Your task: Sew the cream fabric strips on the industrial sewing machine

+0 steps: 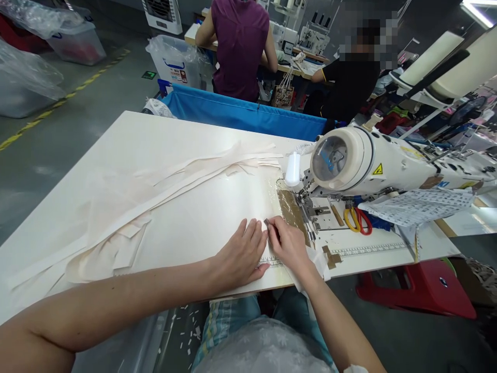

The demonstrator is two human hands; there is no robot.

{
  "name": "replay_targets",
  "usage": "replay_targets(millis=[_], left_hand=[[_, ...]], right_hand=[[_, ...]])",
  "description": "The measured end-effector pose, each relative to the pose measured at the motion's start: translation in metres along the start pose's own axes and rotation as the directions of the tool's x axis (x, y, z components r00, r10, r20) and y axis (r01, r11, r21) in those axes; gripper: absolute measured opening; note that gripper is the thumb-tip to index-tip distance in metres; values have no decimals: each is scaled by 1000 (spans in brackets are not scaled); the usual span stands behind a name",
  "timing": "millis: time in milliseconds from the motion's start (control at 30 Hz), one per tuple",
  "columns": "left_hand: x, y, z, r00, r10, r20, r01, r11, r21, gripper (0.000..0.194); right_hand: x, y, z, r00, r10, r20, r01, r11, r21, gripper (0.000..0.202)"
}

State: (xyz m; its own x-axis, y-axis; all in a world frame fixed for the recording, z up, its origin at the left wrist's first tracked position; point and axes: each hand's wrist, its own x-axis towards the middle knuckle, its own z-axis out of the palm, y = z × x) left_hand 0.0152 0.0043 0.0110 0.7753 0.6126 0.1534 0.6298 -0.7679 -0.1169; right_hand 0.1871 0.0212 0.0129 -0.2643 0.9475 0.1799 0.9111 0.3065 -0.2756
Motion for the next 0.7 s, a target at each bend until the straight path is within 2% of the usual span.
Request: replay_targets(millis=[233, 333, 400, 533, 700], left_hand=[[0, 0, 0, 1000, 0, -4, 0, 1000, 12, 70], [-1, -2, 0, 999, -1, -32, 1, 1000, 1, 68], [0, -3, 0, 998, 13, -57, -14, 1000, -17, 65], [2, -3, -1, 995, 75, -60, -79, 995, -66, 59], [0, 1, 1, 993, 102, -66, -106, 993, -54, 60]], right_hand=[[-14, 0, -13, 997, -66, 38, 69, 995, -66, 18], [-31, 4, -21, 999, -52, 9, 52, 999, -5, 18], [-39, 5, -24, 999, 2, -44, 1, 998, 64, 18], [-42, 3, -18, 993, 61, -105, -46, 990, 135, 19], [-33, 4, -9, 998, 29, -63, -25, 997, 76, 20]])
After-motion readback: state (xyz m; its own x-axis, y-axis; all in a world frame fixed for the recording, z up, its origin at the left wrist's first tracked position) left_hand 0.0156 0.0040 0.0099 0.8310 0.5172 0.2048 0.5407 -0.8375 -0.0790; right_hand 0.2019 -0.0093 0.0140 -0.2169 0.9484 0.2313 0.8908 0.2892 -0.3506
